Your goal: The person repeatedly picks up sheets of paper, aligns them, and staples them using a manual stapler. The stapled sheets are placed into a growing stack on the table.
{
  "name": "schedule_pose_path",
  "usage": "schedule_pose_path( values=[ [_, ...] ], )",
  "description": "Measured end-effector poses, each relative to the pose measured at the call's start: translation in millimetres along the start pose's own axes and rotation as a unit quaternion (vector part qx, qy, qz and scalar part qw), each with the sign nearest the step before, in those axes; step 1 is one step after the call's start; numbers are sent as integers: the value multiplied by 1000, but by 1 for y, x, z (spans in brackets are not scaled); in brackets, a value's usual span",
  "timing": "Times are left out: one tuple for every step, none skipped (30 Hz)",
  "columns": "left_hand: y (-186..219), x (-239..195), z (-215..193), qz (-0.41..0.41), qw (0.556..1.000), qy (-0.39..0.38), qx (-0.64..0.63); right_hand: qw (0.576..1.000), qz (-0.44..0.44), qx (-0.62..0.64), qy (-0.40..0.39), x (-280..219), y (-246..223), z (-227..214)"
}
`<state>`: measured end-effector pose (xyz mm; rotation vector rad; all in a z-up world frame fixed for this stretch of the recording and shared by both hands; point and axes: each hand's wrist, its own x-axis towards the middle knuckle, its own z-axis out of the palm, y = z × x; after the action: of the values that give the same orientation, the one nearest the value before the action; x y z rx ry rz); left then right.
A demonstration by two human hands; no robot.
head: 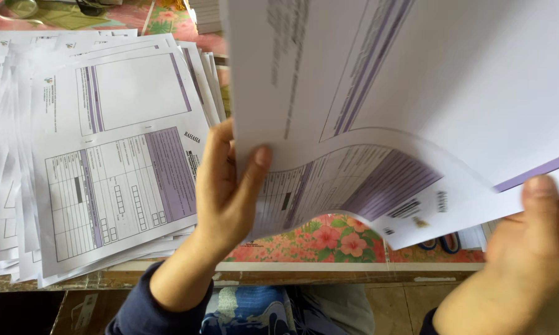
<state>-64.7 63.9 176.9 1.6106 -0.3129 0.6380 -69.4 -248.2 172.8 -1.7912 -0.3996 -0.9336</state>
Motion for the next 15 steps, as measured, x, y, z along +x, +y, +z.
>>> schedule_pose_path(
  values=[
    [-8,-5,4,24,1000,6,-6,999,12,5,35,-7,7,5],
    [-17,-9,8,48,999,13,-12,997,24,10,70,-15,14,10],
    [-28,-16,11,51,998,15,-14,997,21,11,70,-17,12,21],
    [-39,-23,15,33,997,19,64,993,83,6,79,-19,9,31],
    [-51,-29,19,14,990,23,142,985,145,1,91,-21,7,41],
    [-49,-28,17,17,990,25,140,986,141,1,92,-21,11,38],
    [-48,-28,16,13,990,38,137,983,141,-6,120,-23,15,34],
    [-46,-28,15,9,990,52,134,979,142,-13,148,-25,20,29],
    [-45,-29,14,7,990,52,132,979,142,-15,147,-24,18,28],
    [-43,-29,13,19,990,63,126,980,140,16,137,-24,16,27],
    [-41,-29,11,34,989,75,119,981,136,49,128,-21,15,26],
    [-46,-31,13,36,989,76,117,982,133,50,128,-26,17,32],
    [-51,-32,15,-2,992,56,116,975,169,49,136,-29,20,38],
    [-56,-33,17,-41,992,35,115,967,205,49,143,-32,23,43],
    [-59,-33,18,-38,992,36,114,968,202,50,144,-33,26,39]
  ],
)
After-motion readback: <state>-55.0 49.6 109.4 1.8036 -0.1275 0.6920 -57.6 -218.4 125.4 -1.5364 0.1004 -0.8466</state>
